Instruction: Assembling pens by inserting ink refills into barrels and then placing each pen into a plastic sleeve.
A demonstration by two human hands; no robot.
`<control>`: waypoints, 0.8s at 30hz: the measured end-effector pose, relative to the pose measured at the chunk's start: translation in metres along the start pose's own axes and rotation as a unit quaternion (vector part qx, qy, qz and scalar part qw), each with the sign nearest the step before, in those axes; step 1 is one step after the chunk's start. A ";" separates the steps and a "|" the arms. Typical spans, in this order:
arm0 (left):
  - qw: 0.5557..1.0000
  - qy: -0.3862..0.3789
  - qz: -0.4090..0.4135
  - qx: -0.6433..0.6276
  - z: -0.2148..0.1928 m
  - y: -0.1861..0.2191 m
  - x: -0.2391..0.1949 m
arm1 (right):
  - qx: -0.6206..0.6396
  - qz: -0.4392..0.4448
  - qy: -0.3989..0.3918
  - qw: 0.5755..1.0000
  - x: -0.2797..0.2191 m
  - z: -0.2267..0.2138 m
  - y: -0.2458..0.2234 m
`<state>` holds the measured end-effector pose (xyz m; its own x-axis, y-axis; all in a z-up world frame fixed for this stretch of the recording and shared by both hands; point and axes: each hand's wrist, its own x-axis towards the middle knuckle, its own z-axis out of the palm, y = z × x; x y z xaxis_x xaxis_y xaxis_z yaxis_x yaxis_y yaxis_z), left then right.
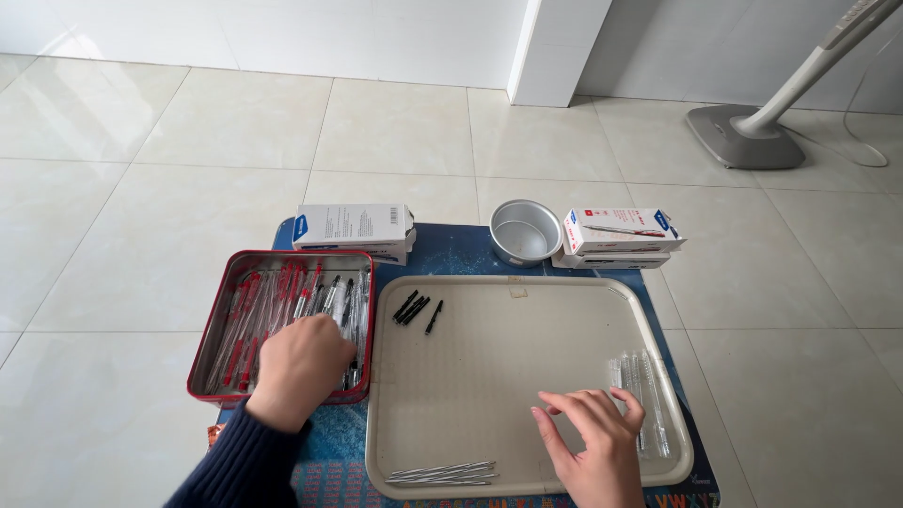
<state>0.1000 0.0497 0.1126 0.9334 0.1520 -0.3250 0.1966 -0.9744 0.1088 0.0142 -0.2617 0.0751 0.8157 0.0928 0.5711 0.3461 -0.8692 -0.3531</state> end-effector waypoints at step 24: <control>0.816 0.245 0.281 -0.441 0.066 0.085 -0.122 | 0.654 0.397 -0.166 0.621 -0.001 -0.007 -0.007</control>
<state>-0.0173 -0.0625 0.0992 0.9162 -0.0185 0.4004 -0.3657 -0.4472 0.8163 0.0080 -0.2587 0.0821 0.9457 0.1706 -0.2769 -0.3238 0.4151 -0.8502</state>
